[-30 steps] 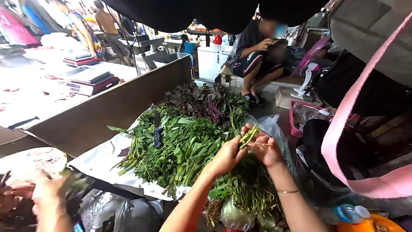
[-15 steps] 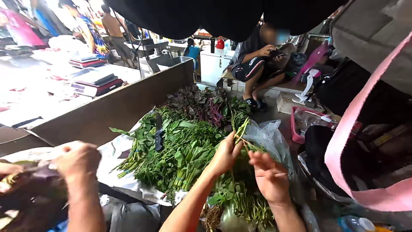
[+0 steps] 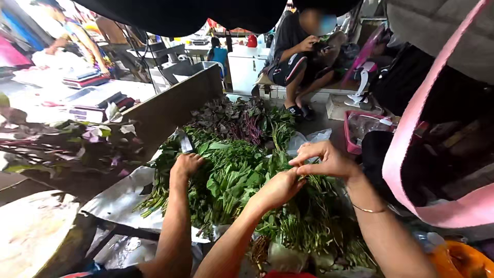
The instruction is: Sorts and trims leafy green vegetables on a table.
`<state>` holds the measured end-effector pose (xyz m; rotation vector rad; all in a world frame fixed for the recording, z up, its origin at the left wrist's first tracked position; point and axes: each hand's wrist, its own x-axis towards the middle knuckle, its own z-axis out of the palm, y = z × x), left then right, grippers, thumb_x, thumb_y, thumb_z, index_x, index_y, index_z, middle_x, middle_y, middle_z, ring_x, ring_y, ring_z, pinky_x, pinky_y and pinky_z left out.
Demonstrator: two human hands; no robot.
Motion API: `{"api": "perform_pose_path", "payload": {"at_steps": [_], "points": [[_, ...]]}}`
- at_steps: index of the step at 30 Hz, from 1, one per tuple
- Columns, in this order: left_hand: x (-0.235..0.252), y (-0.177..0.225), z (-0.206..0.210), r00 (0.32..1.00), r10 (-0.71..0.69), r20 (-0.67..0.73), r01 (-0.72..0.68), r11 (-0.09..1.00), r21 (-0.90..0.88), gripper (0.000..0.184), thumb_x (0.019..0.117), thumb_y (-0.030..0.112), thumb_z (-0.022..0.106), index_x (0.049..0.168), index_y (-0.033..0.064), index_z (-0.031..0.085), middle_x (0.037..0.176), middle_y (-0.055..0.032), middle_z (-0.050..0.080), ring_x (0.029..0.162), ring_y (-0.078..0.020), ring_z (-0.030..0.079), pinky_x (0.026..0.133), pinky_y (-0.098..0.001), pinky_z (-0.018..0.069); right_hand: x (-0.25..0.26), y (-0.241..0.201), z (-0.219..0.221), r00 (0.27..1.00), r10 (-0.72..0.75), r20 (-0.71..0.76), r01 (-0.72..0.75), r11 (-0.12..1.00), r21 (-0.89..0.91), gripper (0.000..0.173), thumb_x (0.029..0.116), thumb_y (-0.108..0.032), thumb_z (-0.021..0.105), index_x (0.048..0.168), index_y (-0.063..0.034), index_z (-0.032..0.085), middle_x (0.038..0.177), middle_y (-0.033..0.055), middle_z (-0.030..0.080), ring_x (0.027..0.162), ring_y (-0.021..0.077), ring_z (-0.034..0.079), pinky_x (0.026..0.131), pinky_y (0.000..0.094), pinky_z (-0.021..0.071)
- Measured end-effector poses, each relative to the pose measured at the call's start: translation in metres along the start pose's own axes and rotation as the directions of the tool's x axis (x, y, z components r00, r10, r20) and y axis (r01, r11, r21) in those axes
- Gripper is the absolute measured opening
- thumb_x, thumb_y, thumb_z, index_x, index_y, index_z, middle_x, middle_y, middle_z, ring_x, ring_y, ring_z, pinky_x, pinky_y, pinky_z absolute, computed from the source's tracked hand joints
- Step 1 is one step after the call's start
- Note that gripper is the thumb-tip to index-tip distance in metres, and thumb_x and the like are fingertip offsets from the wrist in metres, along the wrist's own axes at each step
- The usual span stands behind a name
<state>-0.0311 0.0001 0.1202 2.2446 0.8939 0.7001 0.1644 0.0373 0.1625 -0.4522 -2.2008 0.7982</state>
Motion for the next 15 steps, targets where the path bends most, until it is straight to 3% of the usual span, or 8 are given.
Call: {"api": "perform_pose_path", "payload": {"at_steps": [1,3,4,6,8,11,13,15], "points": [[0.002,-0.005,0.002,0.999,0.015,-0.047,-0.017,0.999,-0.049,0.028,0.103,0.013,0.055,0.118,-0.0088,0.065,0.105,-0.0216,0.07,0.099,-0.0265,0.069,0.093,-0.0429,0.0535,0.001,-0.01,0.01,0.997,-0.078,0.027,0.082,0.979,-0.188,0.02,0.0929,-0.019,0.069,0.098,-0.0046,0.081,0.092,0.0029,0.078,0.092,0.0078,0.07,0.102,0.0364,0.0468],[0.004,-0.011,0.0,0.989,-0.067,-0.134,0.044,0.985,-0.166,0.031,0.0999,0.012,0.055,0.123,-0.0051,0.063,0.108,-0.0148,0.07,0.102,-0.0167,0.067,0.095,-0.0367,0.0538,-0.008,-0.024,0.039,0.968,-0.247,0.043,0.24,0.867,-0.436,0.021,0.0992,-0.024,0.065,0.098,-0.0103,0.081,0.093,0.0029,0.078,0.094,0.0133,0.071,0.103,0.0427,0.0472],[0.006,-0.013,-0.003,0.975,-0.13,-0.18,0.1,0.98,-0.172,0.029,0.1005,0.013,0.054,0.124,-0.0022,0.063,0.105,-0.012,0.07,0.097,-0.0138,0.067,0.091,-0.0349,0.0543,-0.016,-0.027,0.054,0.95,-0.313,-0.002,0.276,0.842,-0.464,0.02,0.1011,-0.024,0.064,0.101,-0.0114,0.08,0.095,0.0026,0.077,0.096,0.0145,0.071,0.104,0.0417,0.0473],[0.005,-0.008,-0.013,0.933,-0.225,-0.28,0.182,0.968,-0.171,0.027,0.1058,0.014,0.051,0.126,-0.0013,0.061,0.097,-0.0092,0.068,0.086,-0.0104,0.064,0.084,-0.031,0.0528,-0.03,-0.022,0.079,0.891,-0.373,-0.26,0.311,0.916,-0.252,0.017,0.1016,-0.021,0.065,0.106,-0.0094,0.078,0.1,0.0037,0.077,0.102,0.0138,0.069,0.107,0.0359,0.0471],[0.003,-0.016,-0.007,0.875,-0.14,-0.464,0.045,0.977,-0.209,0.028,0.1049,0.016,0.049,0.12,-0.0041,0.06,0.087,-0.0062,0.064,0.076,-0.0074,0.061,0.073,-0.0269,0.0533,-0.036,-0.015,0.096,0.79,-0.15,-0.595,0.326,0.924,0.2,0.02,0.1023,-0.025,0.063,0.115,-0.0176,0.077,0.111,-0.0012,0.077,0.11,0.0106,0.07,0.106,0.0314,0.0514],[-0.001,-0.005,0.003,0.84,-0.05,-0.54,-0.098,0.965,-0.242,0.028,0.1043,0.014,0.05,0.116,-0.0097,0.057,0.081,-0.0043,0.059,0.068,-0.0045,0.055,0.066,-0.0232,0.0498,-0.031,-0.01,0.102,0.594,0.44,-0.673,0.406,0.558,0.724,0.033,0.0982,-0.032,0.066,0.123,-0.0112,0.072,0.12,0.0029,0.075,0.116,0.0146,0.07,0.104,0.0321,0.0548],[-0.001,-0.002,0.008,0.862,0.056,-0.504,-0.157,0.975,-0.16,0.026,0.1032,0.013,0.052,0.112,-0.0111,0.058,0.084,-0.0089,0.063,0.073,-0.006,0.059,0.071,-0.0232,0.0519,-0.029,0.006,0.098,0.6,0.53,-0.599,0.348,0.502,0.792,0.056,0.0928,-0.042,0.072,0.131,-0.0018,0.063,0.124,0.0087,0.072,0.114,0.0175,0.07,0.099,0.0326,0.0574],[-0.002,-0.004,0.009,0.914,0.101,-0.393,-0.152,0.983,-0.102,0.027,0.104,0.015,0.053,0.113,-0.0095,0.059,0.09,-0.0129,0.066,0.08,-0.0103,0.063,0.077,-0.0266,0.054,-0.032,0.022,0.084,0.706,0.481,-0.52,0.22,0.549,0.806,0.073,0.0848,-0.055,0.075,0.132,-0.0018,0.06,0.126,0.009,0.071,0.112,0.0174,0.069,0.095,0.0323,0.0575]]}}
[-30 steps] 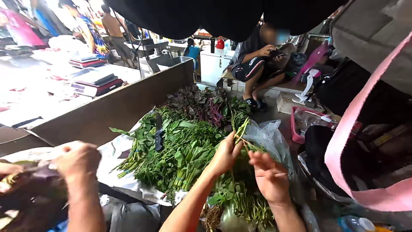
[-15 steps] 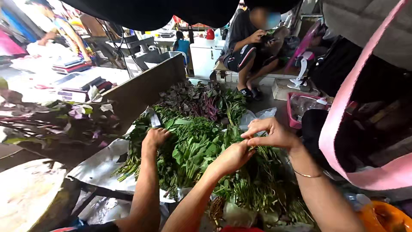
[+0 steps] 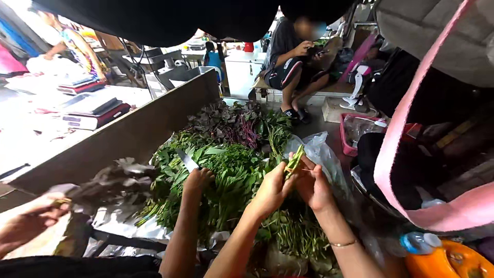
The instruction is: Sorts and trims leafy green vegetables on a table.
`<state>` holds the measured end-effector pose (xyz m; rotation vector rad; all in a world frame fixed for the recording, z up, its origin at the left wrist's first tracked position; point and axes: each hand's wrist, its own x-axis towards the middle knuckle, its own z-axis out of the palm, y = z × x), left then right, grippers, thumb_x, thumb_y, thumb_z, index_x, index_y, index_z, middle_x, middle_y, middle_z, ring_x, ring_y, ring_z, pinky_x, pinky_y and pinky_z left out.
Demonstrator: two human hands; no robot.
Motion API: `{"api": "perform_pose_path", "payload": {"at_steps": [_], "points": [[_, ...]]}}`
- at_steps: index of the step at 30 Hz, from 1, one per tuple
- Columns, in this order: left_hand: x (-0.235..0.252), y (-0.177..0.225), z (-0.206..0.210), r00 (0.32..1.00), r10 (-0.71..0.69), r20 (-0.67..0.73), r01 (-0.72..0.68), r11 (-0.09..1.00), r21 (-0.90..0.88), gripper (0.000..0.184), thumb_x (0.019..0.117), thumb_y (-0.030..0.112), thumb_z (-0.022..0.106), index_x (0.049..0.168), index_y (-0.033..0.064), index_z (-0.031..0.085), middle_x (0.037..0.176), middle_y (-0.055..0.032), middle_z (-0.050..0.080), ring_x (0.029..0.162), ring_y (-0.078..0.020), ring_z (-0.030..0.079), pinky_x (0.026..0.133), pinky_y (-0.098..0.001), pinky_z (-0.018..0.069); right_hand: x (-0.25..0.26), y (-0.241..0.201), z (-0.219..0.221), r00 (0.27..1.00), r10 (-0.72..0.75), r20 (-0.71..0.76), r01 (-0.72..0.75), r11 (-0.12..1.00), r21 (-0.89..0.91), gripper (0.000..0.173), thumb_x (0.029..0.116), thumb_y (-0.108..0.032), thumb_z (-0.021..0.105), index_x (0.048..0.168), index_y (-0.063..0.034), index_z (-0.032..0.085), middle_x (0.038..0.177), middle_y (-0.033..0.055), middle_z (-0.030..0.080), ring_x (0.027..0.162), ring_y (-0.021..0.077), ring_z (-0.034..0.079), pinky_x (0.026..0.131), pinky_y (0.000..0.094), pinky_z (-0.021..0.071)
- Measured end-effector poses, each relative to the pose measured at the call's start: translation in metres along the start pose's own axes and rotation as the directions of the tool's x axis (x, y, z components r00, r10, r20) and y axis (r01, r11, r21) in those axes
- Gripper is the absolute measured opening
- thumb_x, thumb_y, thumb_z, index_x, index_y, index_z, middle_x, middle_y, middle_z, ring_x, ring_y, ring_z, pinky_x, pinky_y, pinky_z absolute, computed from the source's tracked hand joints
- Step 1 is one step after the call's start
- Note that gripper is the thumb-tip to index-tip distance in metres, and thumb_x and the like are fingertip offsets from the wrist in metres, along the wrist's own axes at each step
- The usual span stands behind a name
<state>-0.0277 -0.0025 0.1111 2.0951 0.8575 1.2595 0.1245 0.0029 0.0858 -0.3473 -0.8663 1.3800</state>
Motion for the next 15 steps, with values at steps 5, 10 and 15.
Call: {"api": "perform_pose_path", "payload": {"at_steps": [5,10,15], "points": [[0.001,0.005,-0.004,0.928,-0.067,0.367,0.036,0.995,0.089,0.032,0.1061,0.021,0.052,0.12,-0.0072,0.059,0.091,-0.0162,0.066,0.078,-0.0188,0.063,0.076,-0.0351,0.0544,0.047,-0.055,-0.029,0.827,0.173,0.534,0.034,0.934,-0.355,0.036,0.0893,-0.041,0.076,0.116,-0.0163,0.078,0.104,-0.0016,0.078,0.096,0.0094,0.073,0.088,0.0269,0.059],[0.01,0.002,-0.005,0.872,-0.061,0.486,0.03,0.997,0.071,0.033,0.1066,0.022,0.051,0.12,-0.0071,0.058,0.088,-0.0149,0.064,0.075,-0.0168,0.06,0.074,-0.0333,0.0523,0.065,-0.101,-0.015,0.627,0.324,0.709,0.225,0.795,-0.563,0.057,0.091,-0.057,0.067,0.118,-0.0071,0.074,0.105,0.0018,0.077,0.098,0.0122,0.072,0.09,0.0322,0.0588],[0.013,-0.007,-0.001,0.914,-0.044,0.403,0.017,0.997,0.07,0.028,0.1041,0.015,0.054,0.118,-0.0081,0.062,0.099,-0.0175,0.069,0.088,-0.0173,0.066,0.084,-0.0326,0.0535,0.033,-0.095,0.019,0.687,0.18,0.704,0.61,0.383,-0.693,0.025,0.0978,-0.016,0.061,0.103,-0.0008,0.08,0.098,0.005,0.079,0.095,0.0064,0.071,0.1,0.0301,0.0491]]}}
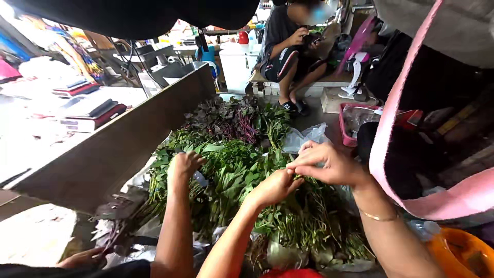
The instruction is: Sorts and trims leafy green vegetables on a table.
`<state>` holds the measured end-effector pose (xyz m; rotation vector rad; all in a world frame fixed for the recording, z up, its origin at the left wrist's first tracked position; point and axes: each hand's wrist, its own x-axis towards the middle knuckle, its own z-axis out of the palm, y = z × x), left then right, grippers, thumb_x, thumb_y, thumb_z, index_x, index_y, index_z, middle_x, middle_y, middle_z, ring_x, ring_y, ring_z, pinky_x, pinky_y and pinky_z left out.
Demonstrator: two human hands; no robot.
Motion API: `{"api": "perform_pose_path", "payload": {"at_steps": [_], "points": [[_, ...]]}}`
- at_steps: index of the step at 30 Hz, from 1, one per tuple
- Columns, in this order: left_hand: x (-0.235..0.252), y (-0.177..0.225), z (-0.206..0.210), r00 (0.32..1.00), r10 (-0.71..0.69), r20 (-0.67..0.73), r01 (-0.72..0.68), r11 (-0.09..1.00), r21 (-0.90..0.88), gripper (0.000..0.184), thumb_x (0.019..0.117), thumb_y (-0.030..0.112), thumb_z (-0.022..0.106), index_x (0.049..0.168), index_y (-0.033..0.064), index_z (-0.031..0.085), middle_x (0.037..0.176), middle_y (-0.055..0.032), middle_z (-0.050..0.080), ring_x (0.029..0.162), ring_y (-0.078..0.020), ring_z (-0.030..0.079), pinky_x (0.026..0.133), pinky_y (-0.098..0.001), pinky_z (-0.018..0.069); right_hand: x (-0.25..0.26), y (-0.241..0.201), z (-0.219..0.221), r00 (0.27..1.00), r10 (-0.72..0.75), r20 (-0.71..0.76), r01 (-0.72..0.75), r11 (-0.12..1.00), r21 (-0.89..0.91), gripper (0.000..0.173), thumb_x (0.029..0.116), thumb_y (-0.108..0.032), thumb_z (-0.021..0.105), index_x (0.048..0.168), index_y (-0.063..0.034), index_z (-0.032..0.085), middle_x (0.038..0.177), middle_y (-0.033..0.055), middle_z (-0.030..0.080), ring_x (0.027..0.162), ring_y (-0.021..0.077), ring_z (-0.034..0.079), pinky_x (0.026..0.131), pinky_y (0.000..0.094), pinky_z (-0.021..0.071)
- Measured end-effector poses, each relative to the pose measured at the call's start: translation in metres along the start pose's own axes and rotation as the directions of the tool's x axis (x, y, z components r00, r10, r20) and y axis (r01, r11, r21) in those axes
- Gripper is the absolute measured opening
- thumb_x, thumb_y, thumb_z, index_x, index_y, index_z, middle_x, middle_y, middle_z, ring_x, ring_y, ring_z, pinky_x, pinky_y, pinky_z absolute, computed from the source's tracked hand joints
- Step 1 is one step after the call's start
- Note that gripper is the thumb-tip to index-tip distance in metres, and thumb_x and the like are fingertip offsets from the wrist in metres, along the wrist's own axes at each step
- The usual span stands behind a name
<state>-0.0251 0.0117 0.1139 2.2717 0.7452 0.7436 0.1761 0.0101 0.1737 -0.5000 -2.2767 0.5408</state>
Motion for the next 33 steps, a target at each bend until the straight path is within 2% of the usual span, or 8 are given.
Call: {"api": "perform_pose_path", "payload": {"at_steps": [4,8,15,19,22,25,29,33], "points": [[0.002,0.002,-0.011,0.956,-0.219,-0.196,0.194,0.971,-0.137,0.029,0.1046,0.016,0.051,0.122,-0.0051,0.06,0.094,-0.0095,0.067,0.085,-0.0097,0.065,0.082,-0.0296,0.0544,-0.017,-0.022,0.046,0.984,0.035,-0.175,-0.071,0.977,-0.203,0.023,0.0976,-0.02,0.061,0.091,-0.0062,0.078,0.087,0.0044,0.075,0.089,0.0135,0.07,0.102,0.0383,0.0466],[-0.002,-0.003,-0.007,0.909,-0.242,-0.34,0.18,0.963,-0.202,0.027,0.1053,0.018,0.049,0.118,-0.0033,0.059,0.086,-0.0039,0.061,0.075,-0.0044,0.058,0.072,-0.0238,0.0505,-0.038,-0.003,0.082,0.915,0.118,-0.387,0.014,0.947,0.321,0.029,0.1015,-0.023,0.055,0.079,-0.0079,0.066,0.08,-0.0004,0.071,0.086,0.0057,0.068,0.112,0.0352,0.0445],[0.0,0.003,0.012,0.798,-0.298,-0.524,0.113,0.928,-0.356,0.028,0.1046,0.013,0.048,0.123,-0.0061,0.055,0.09,-0.0048,0.062,0.08,-0.0053,0.06,0.076,-0.0242,0.0523,-0.018,0.002,0.096,0.751,0.081,-0.655,0.428,0.695,0.577,0.034,0.1061,-0.021,0.046,0.115,-0.02,0.079,0.103,0.0011,0.078,0.106,0.0148,0.072,0.113,0.0388,0.0453],[-0.001,0.009,0.016,0.702,-0.261,-0.663,0.053,0.947,-0.316,0.027,0.1038,0.01,0.048,0.121,-0.0089,0.056,0.09,-0.0056,0.062,0.079,-0.0032,0.06,0.075,-0.0217,0.0522,0.0,-0.012,0.107,0.662,0.445,-0.603,0.49,0.351,0.798,0.037,0.0971,-0.001,0.056,0.127,-0.0137,0.073,0.125,0.004,0.073,0.098,0.0096,0.073,0.079,0.022,0.0608],[-0.002,0.007,0.019,0.653,-0.177,-0.736,0.001,0.972,-0.233,0.019,0.1016,0.008,0.047,0.109,-0.0077,0.056,0.077,-0.001,0.054,0.064,-0.0028,0.052,0.062,-0.0205,0.0473,0.009,-0.007,0.11,0.606,0.66,-0.443,0.433,0.193,0.88,0.036,0.1037,-0.001,0.045,0.138,-0.0048,0.055,0.133,0.0059,0.069,0.115,0.009,0.069,0.083,0.0179,0.0592],[-0.009,0.001,0.017,0.67,-0.088,-0.737,0.04,0.996,-0.083,0.018,0.101,0.008,0.05,0.105,-0.0081,0.058,0.077,-0.0056,0.058,0.066,-0.0055,0.055,0.065,-0.0216,0.0496,0.012,0.004,0.11,0.618,0.699,-0.359,0.301,0.212,0.93,0.034,0.1092,-0.017,0.044,0.134,0.0034,0.057,0.126,0.0119,0.071,0.112,0.0151,0.071,0.091,0.0251,0.0596],[-0.023,-0.005,0.007,0.789,0.007,-0.614,0.086,0.989,0.121,0.02,0.1009,0.011,0.056,0.105,-0.0085,0.061,0.082,-0.014,0.062,0.072,-0.0173,0.062,0.071,-0.0314,0.0546,0.005,0.026,0.094,0.744,0.595,-0.304,0.094,0.357,0.929,0.055,0.0895,-0.036,0.077,0.128,0.0006,0.064,0.119,0.0092,0.073,0.106,0.0161,0.071,0.091,0.0306,0.0598],[-0.023,-0.008,0.004,0.891,0.026,-0.453,0.081,0.973,0.214,0.027,0.1046,0.017,0.053,0.107,-0.0074,0.062,0.085,-0.0179,0.064,0.078,-0.0261,0.066,0.075,-0.0401,0.0565,0.004,0.04,0.069,0.8,0.559,-0.221,-0.07,0.452,0.889,0.055,0.0888,-0.038,0.077,0.127,-0.001,0.065,0.117,0.0095,0.074,0.099,0.0152,0.072,0.088,0.0299,0.0586]]}}
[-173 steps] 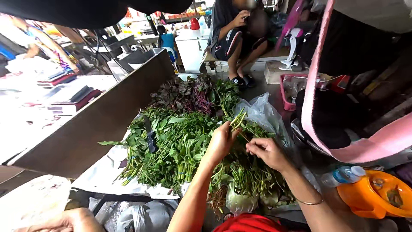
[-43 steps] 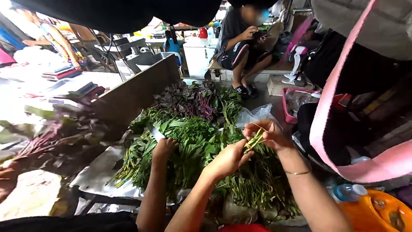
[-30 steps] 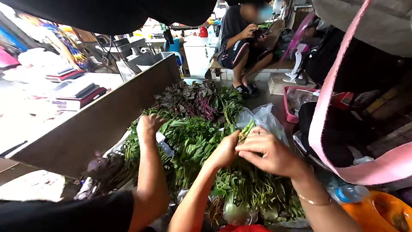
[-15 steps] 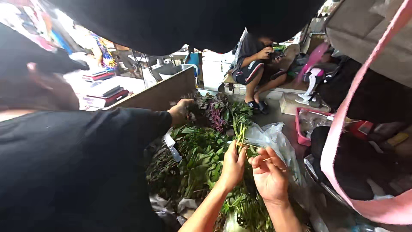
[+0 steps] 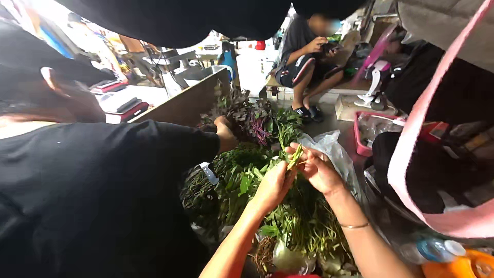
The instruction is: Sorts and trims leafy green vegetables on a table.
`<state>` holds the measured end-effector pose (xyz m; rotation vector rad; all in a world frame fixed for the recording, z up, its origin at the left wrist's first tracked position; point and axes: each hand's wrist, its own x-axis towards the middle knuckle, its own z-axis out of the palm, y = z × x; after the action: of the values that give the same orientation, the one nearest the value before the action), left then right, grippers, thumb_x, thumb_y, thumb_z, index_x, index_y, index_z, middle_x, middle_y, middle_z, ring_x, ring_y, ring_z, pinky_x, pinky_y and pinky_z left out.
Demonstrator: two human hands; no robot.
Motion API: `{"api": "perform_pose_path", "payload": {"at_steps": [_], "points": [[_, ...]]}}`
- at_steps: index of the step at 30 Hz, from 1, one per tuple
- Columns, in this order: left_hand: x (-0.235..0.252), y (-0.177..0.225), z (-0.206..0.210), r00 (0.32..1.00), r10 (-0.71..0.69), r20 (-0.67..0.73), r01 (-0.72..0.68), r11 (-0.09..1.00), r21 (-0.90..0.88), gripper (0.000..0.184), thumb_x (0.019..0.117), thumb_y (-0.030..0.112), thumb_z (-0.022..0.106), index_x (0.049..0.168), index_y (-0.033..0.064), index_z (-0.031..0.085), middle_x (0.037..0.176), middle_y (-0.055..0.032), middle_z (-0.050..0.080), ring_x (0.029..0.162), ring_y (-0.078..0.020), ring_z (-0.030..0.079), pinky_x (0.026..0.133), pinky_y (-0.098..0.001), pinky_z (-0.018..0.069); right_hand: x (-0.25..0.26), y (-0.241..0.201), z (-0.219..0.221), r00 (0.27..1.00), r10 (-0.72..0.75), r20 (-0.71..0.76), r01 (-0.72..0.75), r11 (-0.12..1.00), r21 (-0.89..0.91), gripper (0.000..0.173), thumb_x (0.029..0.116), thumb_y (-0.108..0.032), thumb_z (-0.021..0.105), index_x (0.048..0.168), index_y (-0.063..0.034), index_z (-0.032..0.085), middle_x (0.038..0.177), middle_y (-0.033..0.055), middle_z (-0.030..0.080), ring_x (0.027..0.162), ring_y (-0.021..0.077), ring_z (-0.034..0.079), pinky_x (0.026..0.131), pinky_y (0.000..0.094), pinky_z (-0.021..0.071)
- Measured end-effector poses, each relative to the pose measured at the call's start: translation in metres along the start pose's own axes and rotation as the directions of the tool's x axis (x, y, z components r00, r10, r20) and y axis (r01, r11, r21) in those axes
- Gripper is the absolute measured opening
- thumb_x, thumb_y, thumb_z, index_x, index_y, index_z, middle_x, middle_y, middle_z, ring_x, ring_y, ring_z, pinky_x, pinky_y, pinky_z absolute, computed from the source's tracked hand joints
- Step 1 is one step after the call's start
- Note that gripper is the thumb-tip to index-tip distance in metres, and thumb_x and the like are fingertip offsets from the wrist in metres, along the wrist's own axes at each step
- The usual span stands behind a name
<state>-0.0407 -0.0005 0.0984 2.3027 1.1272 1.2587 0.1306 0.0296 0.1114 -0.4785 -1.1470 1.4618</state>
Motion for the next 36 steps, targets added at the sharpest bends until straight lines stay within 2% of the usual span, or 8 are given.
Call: {"api": "perform_pose_path", "payload": {"at_steps": [6,11,14,17,22,26,32,36], "points": [[0.02,0.007,0.005,0.929,-0.097,0.356,0.087,0.995,0.045,0.033,0.1075,0.023,0.048,0.117,-0.0063,0.06,0.094,-0.0214,0.066,0.088,-0.0328,0.068,0.082,-0.0476,0.0553,0.009,-0.036,-0.009,0.998,-0.062,0.03,0.068,0.798,-0.598,0.027,0.0881,-0.005,0.071,0.114,0.0029,0.072,0.092,0.0053,0.076,0.08,0.0077,0.07,0.075,0.0261,0.0587],[0.021,-0.005,0.023,0.958,-0.03,0.286,0.068,0.99,-0.124,0.037,0.1044,0.031,0.057,0.115,-0.0032,0.066,0.088,-0.015,0.068,0.079,-0.0231,0.067,0.077,-0.0437,0.0562,0.007,-0.053,-0.008,0.982,0.014,0.189,0.157,0.495,-0.854,0.009,0.0833,-0.002,0.074,0.092,-0.0003,0.072,0.083,0.008,0.071,0.072,0.0119,0.067,0.071,0.031,0.0582],[0.019,-0.007,0.029,0.977,-0.102,0.189,0.161,0.929,-0.334,0.032,0.1026,0.031,0.058,0.099,0.0014,0.068,0.072,0.0002,0.06,0.064,-0.0048,0.057,0.064,-0.026,0.0501,0.003,-0.053,-0.02,0.979,-0.062,0.192,0.182,0.687,-0.704,0.007,0.0923,-0.006,0.061,0.089,-0.0024,0.066,0.081,0.004,0.066,0.071,0.0097,0.063,0.066,0.0277,0.0544],[0.023,-0.014,0.027,0.963,-0.126,0.239,0.25,0.749,-0.614,0.027,0.1046,0.028,0.05,0.09,0.0091,0.062,0.062,0.0115,0.048,0.054,0.0022,0.045,0.052,-0.0165,0.04,-0.004,-0.044,-0.043,0.984,-0.112,0.14,0.16,0.898,-0.409,0.041,0.1088,-0.036,0.038,0.114,-0.0083,0.068,0.105,0.0028,0.073,0.089,0.0127,0.07,0.08,0.0329,0.0611],[0.03,-0.021,0.023,0.949,-0.128,0.287,0.303,0.619,-0.724,0.017,0.1041,0.029,0.044,0.106,0.013,0.051,0.066,0.0084,0.053,0.055,-0.0008,0.051,0.053,-0.018,0.0453,-0.017,-0.023,-0.016,0.994,-0.11,-0.002,0.099,0.899,-0.426,0.027,0.0859,0.008,0.069,0.112,0.0019,0.068,0.099,0.0035,0.074,0.089,0.0072,0.07,0.084,0.0263,0.06],[0.03,-0.02,0.019,0.967,-0.153,0.206,0.248,0.756,-0.606,0.023,0.1051,0.022,0.043,0.122,0.008,0.048,0.08,0.0014,0.062,0.067,-0.0076,0.064,0.066,-0.0269,0.0581,-0.017,-0.011,-0.015,0.983,-0.176,-0.059,0.126,0.868,-0.48,0.022,0.0872,0.011,0.068,0.108,0.0034,0.068,0.094,0.0043,0.074,0.084,0.0061,0.07,0.081,0.0247,0.06],[0.032,-0.003,0.007,0.99,-0.101,0.096,0.109,0.991,-0.08,0.037,0.101,0.015,0.042,0.13,0.0006,0.059,0.102,-0.013,0.067,0.085,-0.0211,0.066,0.075,-0.0428,0.055,-0.018,-0.004,-0.012,0.958,-0.275,-0.085,0.153,0.735,-0.661,0.013,0.0875,0.004,0.072,0.101,0.0045,0.069,0.091,0.0055,0.073,0.08,0.0035,0.069,0.077,0.0219,0.0591],[0.033,-0.004,0.012,0.993,-0.093,0.07,0.099,0.991,-0.089,0.037,0.1061,0.029,0.049,0.127,-0.0001,0.056,0.089,-0.0106,0.065,0.073,-0.0182,0.063,0.068,-0.039,0.0548,-0.018,0.001,-0.011,0.948,-0.307,-0.084,0.179,0.733,-0.657,0.008,0.0855,0.007,0.07,0.093,0.0041,0.071,0.089,0.0049,0.07,0.081,0.0027,0.067,0.077,0.0214,0.0589]]}}
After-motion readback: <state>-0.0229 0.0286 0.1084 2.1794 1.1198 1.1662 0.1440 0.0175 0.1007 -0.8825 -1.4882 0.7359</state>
